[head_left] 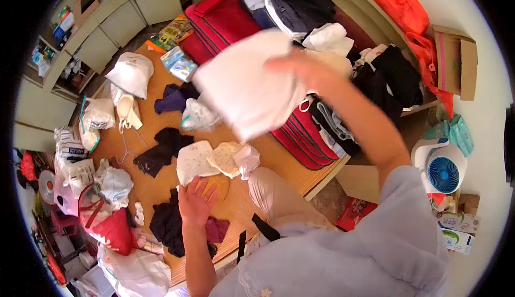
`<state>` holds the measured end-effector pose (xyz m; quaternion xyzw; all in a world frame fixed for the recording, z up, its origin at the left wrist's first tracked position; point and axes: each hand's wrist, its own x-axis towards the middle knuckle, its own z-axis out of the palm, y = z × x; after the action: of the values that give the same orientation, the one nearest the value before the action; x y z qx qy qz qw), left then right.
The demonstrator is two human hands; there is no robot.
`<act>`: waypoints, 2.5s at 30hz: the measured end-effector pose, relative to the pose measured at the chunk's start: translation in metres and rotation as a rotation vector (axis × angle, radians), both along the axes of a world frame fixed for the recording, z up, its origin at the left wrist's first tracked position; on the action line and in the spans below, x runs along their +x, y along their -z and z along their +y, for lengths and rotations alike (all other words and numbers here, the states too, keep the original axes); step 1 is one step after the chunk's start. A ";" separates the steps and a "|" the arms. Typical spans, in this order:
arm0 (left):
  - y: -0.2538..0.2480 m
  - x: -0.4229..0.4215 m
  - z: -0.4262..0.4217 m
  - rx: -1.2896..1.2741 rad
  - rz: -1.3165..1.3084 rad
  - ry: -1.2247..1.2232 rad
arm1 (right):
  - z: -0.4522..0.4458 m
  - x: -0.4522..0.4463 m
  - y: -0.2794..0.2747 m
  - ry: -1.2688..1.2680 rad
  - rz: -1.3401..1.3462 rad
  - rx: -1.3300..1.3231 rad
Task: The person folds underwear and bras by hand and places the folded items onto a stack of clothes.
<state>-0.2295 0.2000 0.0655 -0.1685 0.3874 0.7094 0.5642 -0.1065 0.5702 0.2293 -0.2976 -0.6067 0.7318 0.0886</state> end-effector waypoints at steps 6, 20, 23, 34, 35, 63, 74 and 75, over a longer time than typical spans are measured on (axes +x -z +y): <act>0.066 -0.004 -0.021 -0.289 -0.151 -0.138 | 0.175 0.090 0.002 0.153 -0.184 0.120; 0.101 -0.029 -0.051 -0.396 -0.058 -0.179 | 0.220 0.086 0.101 -0.251 -1.528 1.360; 0.106 -0.027 -0.064 -0.342 -0.061 -0.183 | 0.213 0.071 0.096 -0.140 -1.464 0.812; 0.150 0.004 -0.095 -0.656 -0.079 -0.244 | 0.239 0.133 0.226 0.040 -1.088 0.699; 0.155 -0.003 -0.089 -0.752 -0.068 -0.169 | 0.250 0.138 0.226 -0.003 -1.152 0.728; 0.318 -0.195 -0.132 -1.616 1.392 0.311 | -0.173 -0.590 0.379 -0.714 -0.407 0.915; 0.321 -0.196 -0.133 -1.596 1.344 0.356 | -0.260 -0.502 0.336 -0.477 -0.002 0.464; 0.320 -0.194 -0.134 -1.602 1.349 0.354 | -0.278 -0.473 0.300 -0.473 0.083 0.314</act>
<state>-0.4235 0.0664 -0.2544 -0.0039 0.9934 0.1019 0.0525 -0.5792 0.2918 -0.0706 -0.1003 -0.7610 0.6408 -0.0149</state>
